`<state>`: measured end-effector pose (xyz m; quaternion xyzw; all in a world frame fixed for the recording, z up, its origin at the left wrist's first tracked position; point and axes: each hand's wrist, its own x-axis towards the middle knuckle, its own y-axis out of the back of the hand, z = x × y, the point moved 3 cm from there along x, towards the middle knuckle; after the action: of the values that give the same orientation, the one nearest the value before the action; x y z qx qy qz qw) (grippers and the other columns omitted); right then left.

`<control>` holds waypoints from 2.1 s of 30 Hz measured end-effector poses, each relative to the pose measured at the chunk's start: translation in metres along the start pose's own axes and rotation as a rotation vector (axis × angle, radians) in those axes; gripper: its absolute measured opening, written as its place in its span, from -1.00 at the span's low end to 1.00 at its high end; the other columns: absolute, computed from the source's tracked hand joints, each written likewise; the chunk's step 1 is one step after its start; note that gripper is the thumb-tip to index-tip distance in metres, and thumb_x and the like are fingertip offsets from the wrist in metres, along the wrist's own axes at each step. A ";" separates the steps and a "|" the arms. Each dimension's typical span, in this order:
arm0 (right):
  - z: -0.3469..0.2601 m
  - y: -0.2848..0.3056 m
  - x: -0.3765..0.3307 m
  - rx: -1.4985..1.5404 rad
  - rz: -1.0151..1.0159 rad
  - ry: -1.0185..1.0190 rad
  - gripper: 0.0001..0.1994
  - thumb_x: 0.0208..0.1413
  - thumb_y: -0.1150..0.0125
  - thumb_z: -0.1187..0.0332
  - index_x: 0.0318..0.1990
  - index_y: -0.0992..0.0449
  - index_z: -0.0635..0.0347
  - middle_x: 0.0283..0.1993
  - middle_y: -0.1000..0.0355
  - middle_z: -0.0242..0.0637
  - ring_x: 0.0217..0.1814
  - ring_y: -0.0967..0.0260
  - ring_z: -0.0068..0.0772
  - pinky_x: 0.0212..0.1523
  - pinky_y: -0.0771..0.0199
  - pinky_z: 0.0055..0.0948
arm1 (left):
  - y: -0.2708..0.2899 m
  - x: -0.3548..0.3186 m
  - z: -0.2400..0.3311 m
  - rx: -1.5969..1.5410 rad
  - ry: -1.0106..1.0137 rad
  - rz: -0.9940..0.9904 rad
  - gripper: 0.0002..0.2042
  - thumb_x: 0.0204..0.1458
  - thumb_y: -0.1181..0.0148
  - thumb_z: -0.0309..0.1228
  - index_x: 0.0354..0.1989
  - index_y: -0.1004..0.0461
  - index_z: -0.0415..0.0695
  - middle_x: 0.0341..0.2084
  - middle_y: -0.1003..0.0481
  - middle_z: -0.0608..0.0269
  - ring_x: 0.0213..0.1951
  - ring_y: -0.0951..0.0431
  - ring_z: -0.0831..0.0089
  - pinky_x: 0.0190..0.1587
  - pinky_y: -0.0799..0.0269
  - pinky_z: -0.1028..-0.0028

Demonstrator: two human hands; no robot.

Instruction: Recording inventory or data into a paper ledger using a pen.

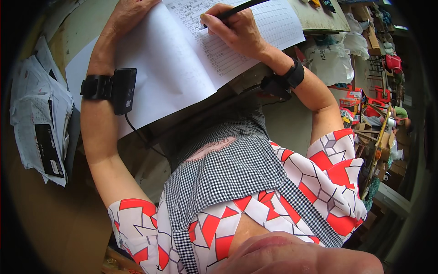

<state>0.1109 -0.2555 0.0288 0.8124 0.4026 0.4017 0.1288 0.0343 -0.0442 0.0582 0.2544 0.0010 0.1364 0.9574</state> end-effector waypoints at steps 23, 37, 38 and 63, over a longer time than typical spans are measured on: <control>-0.007 0.004 -0.001 0.008 -0.027 0.000 -0.87 0.17 -0.16 0.41 -0.34 -0.55 0.29 -0.63 -0.40 -0.39 -0.62 -0.32 -0.67 -0.59 -0.29 -0.65 | 0.001 0.009 -0.038 0.122 -0.206 0.050 -0.72 0.15 -0.07 -0.23 -0.05 -0.57 -0.02 -0.36 -0.61 0.20 -0.53 -0.57 0.61 -0.44 -0.55 0.57; -0.010 0.005 -0.001 -0.003 -0.013 0.028 -0.86 0.18 -0.16 0.40 -0.35 -0.54 0.29 -0.66 -0.36 -0.41 -0.64 -0.28 -0.66 -0.61 -0.26 -0.63 | 0.000 0.008 -0.036 0.115 -0.144 0.044 -0.73 0.13 -0.11 -0.20 -0.07 -0.59 0.01 -0.36 -0.61 0.24 -0.50 -0.58 0.60 -0.38 -0.55 0.56; -0.010 0.005 -0.001 0.000 -0.012 0.026 -0.86 0.18 -0.16 0.40 -0.35 -0.54 0.29 -0.66 -0.36 -0.41 -0.64 -0.28 -0.66 -0.61 -0.26 -0.63 | 0.000 0.008 -0.036 0.120 -0.159 0.048 -0.72 0.15 -0.10 -0.21 -0.06 -0.58 -0.01 -0.37 -0.60 0.24 -0.53 -0.56 0.62 -0.44 -0.53 0.60; -0.009 0.007 -0.003 -0.023 0.002 -0.032 -0.84 0.19 -0.15 0.38 -0.33 -0.57 0.28 -0.60 -0.46 -0.35 -0.58 -0.41 -0.63 -0.54 -0.38 -0.65 | 0.003 0.010 -0.045 0.103 -0.130 -0.007 -0.71 0.14 -0.06 -0.21 -0.03 -0.57 0.01 -0.32 -0.61 0.18 -0.51 -0.58 0.62 -0.40 -0.56 0.59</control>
<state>0.1072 -0.2628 0.0367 0.8175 0.3950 0.3935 0.1442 0.0403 -0.0173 0.0207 0.3116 -0.0535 0.1159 0.9416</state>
